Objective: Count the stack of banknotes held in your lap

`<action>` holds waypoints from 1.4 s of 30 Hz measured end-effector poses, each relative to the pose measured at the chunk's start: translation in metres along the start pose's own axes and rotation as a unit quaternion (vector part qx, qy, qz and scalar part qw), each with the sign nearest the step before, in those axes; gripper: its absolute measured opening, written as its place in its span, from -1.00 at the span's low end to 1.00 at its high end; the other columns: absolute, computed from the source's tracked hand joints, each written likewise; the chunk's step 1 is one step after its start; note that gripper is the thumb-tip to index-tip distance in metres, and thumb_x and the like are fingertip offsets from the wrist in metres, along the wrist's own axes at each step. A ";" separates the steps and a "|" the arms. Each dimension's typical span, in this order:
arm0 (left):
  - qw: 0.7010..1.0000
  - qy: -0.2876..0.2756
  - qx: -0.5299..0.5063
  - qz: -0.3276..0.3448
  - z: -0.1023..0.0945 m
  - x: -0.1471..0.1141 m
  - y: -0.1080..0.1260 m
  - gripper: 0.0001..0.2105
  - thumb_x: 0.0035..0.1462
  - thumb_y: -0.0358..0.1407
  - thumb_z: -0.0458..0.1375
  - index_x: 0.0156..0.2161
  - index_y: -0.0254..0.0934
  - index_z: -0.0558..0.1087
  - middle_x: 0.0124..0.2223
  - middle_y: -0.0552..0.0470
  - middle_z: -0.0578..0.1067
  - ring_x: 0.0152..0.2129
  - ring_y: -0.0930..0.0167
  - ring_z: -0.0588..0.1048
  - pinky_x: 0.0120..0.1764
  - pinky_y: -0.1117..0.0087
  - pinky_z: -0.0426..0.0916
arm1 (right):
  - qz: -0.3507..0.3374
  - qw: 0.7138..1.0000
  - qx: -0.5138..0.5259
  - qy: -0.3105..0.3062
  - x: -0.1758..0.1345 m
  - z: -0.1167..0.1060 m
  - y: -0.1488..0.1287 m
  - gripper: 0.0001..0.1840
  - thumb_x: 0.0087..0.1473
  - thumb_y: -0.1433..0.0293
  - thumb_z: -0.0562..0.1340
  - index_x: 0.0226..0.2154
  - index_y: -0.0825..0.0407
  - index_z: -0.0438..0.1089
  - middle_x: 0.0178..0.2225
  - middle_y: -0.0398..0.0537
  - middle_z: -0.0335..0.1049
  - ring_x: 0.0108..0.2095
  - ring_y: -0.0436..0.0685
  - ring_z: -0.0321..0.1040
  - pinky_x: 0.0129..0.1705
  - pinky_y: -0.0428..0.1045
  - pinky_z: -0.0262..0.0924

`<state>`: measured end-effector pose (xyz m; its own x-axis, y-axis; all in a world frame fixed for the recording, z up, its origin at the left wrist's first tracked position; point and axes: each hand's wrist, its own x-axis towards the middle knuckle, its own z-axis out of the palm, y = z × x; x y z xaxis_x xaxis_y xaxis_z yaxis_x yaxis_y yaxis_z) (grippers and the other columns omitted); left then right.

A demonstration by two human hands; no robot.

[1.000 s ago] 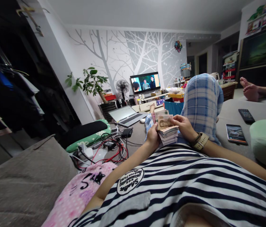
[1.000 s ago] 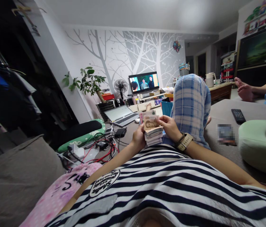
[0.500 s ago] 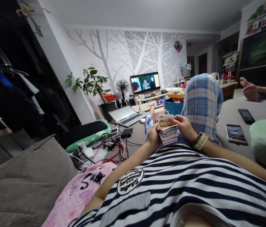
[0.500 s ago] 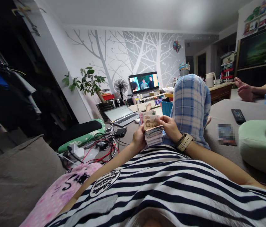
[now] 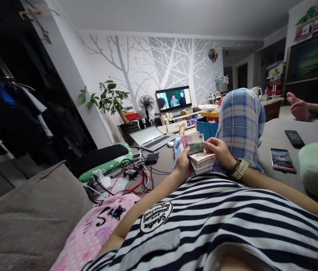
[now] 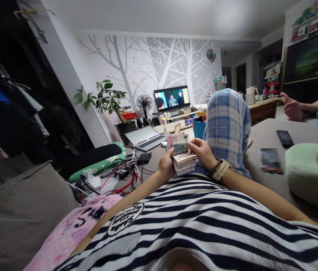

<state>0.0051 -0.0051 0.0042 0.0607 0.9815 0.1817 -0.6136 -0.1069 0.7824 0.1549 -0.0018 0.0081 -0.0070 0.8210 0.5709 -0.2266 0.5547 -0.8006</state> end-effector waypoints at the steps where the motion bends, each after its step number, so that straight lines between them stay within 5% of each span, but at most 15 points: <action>1: 1.000 -0.002 0.003 -0.005 0.000 -0.001 0.001 -0.78 0.15 -0.32 0.14 -0.15 -0.35 0.57 -0.13 -0.19 0.66 0.08 0.06 0.53 0.18 0.02 0.37 | 0.000 1.000 -0.001 0.011 0.001 0.000 0.001 -0.42 -0.28 -0.10 0.49 -0.53 0.00 0.35 -0.62 -0.22 0.31 -0.58 -0.01 0.16 -0.49 -0.04 0.06; 5: 1.000 -0.008 0.018 -0.016 0.001 -0.005 0.004 -0.82 0.12 -0.35 0.16 -0.22 -0.38 0.57 -0.18 -0.23 0.67 0.06 0.03 0.54 0.18 -0.01 0.36 | -0.005 0.999 -0.006 0.043 0.005 -0.002 0.005 -0.40 -0.38 -0.05 0.54 -0.49 -0.01 0.32 -0.58 -0.27 0.29 -0.55 -0.02 0.17 -0.47 -0.05 0.07; 18: 0.999 -0.019 -0.021 -0.021 0.001 0.000 0.006 -0.74 0.17 -0.26 0.13 -0.12 -0.33 0.57 -0.09 -0.17 0.66 0.06 0.10 0.55 0.14 0.04 0.42 | -0.009 1.000 0.008 -0.002 0.000 0.001 -0.002 -0.53 -0.20 0.00 0.46 -0.54 0.01 0.34 -0.60 -0.24 0.27 -0.55 -0.02 0.12 -0.47 -0.04 0.05; 42: 0.999 -0.030 -0.021 -0.024 0.000 0.000 0.006 -0.72 0.17 -0.26 0.12 -0.11 -0.35 0.58 -0.06 -0.20 0.64 0.13 0.09 0.49 0.20 0.04 0.37 | -0.008 1.000 -0.010 0.016 0.000 0.001 -0.003 -0.59 -0.16 0.03 0.41 -0.52 0.00 0.37 -0.60 -0.22 0.26 -0.56 -0.01 0.09 -0.51 -0.06 0.03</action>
<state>0.0019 -0.0059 0.0087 0.1366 0.9739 0.1812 -0.6420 -0.0523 0.7649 0.1549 -0.0038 0.0104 0.0279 0.8161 0.5773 -0.2062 0.5698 -0.7955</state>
